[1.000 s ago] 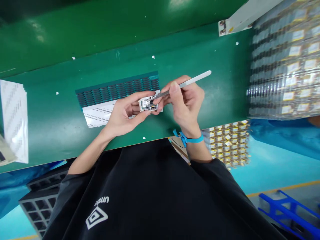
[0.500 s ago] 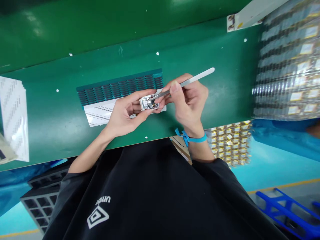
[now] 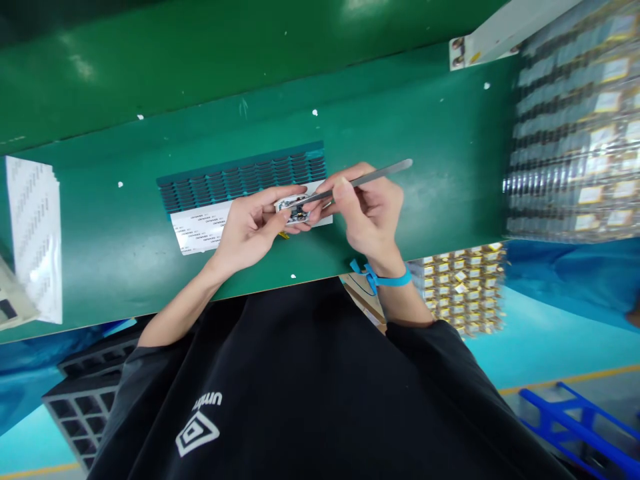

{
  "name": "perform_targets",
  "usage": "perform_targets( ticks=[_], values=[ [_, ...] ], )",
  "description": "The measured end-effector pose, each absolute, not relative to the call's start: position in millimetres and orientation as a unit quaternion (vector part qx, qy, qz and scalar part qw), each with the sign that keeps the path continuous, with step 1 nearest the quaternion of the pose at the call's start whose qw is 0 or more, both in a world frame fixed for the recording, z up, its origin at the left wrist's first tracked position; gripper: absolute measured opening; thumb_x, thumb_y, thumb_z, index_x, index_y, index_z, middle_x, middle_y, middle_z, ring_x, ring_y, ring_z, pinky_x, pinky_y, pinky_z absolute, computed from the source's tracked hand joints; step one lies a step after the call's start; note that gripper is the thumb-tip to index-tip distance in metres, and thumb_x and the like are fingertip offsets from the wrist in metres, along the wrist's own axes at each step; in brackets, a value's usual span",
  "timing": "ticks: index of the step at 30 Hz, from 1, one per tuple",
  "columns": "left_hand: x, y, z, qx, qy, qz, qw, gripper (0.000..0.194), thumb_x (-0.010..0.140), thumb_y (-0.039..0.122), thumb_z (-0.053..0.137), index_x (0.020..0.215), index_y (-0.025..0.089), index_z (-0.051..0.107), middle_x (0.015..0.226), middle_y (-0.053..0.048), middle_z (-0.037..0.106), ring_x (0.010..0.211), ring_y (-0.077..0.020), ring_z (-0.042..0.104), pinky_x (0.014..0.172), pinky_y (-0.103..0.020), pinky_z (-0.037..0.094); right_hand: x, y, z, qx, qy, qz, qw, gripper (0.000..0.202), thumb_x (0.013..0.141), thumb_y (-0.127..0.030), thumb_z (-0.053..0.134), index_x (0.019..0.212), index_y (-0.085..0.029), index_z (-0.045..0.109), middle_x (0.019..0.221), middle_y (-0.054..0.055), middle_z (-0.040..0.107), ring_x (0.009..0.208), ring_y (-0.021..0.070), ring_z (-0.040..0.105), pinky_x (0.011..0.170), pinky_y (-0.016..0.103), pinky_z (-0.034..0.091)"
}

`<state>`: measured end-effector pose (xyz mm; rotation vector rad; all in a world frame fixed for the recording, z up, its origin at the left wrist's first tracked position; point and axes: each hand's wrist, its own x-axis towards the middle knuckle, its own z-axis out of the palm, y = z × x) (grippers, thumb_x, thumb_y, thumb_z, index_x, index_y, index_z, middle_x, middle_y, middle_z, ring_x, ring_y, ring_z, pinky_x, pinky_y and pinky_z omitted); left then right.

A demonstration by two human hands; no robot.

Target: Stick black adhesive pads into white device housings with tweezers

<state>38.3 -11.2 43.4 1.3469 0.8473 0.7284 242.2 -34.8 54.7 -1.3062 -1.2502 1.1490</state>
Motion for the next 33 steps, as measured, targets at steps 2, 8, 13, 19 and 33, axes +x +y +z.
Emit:
perform_targets(
  ticks=[2,8,13,19,33],
  values=[
    [38,-10,48,0.605,0.375,0.317,0.626,0.041,0.107,0.046,0.066,0.137,0.018,0.070,0.103,-0.007,0.083,0.082,-0.0230,0.083,0.078,-0.038,0.072,256,-26,51,-0.521,-0.519,0.466,0.493,0.049,0.101,-0.077,0.061,0.100,-0.029,0.070,0.089,0.001,0.078,0.074,0.0192,0.078,0.065,0.034,0.068],
    [45,4,71,0.764,0.385,0.286,0.431,0.028,0.112,0.039,0.055,0.116,0.020,0.076,0.089,-0.002,0.080,0.067,-0.0144,0.073,0.063,-0.027,0.057,310,20,38,-0.501,-0.609,0.409,0.460,0.045,0.098,-0.072,0.072,0.097,-0.027,0.080,0.107,0.005,0.082,0.090,0.0169,0.077,0.074,0.028,0.065],
    [55,31,57,0.865,0.353,0.242,0.262,0.030,0.114,0.037,0.046,0.115,0.021,0.071,0.104,-0.007,0.083,0.091,-0.0225,0.077,0.087,-0.039,0.056,326,37,18,-0.511,-0.646,0.398,0.404,0.057,0.096,-0.081,0.066,0.086,-0.027,0.082,0.108,0.006,0.084,0.084,0.0210,0.077,0.077,0.037,0.066],
    [59,50,32,0.890,0.306,0.183,0.285,0.030,0.113,0.032,0.044,0.123,0.018,0.069,0.130,-0.012,0.079,0.123,-0.0304,0.071,0.105,-0.048,0.051,332,37,15,-0.517,-0.647,0.405,0.388,0.064,0.090,-0.089,0.065,0.069,-0.029,0.075,0.103,0.007,0.084,0.094,0.0276,0.078,0.089,0.046,0.067],
    [60,57,14,0.895,0.297,0.188,0.274,0.022,0.109,0.024,0.050,0.122,0.022,0.067,0.128,-0.012,0.076,0.120,-0.0327,0.068,0.103,-0.053,0.052,335,30,19,-0.558,-0.697,0.218,0.395,0.038,0.110,-0.065,0.055,0.115,-0.035,0.079,0.127,-0.002,0.082,0.093,0.0191,0.073,0.096,0.039,0.061]
  ],
)
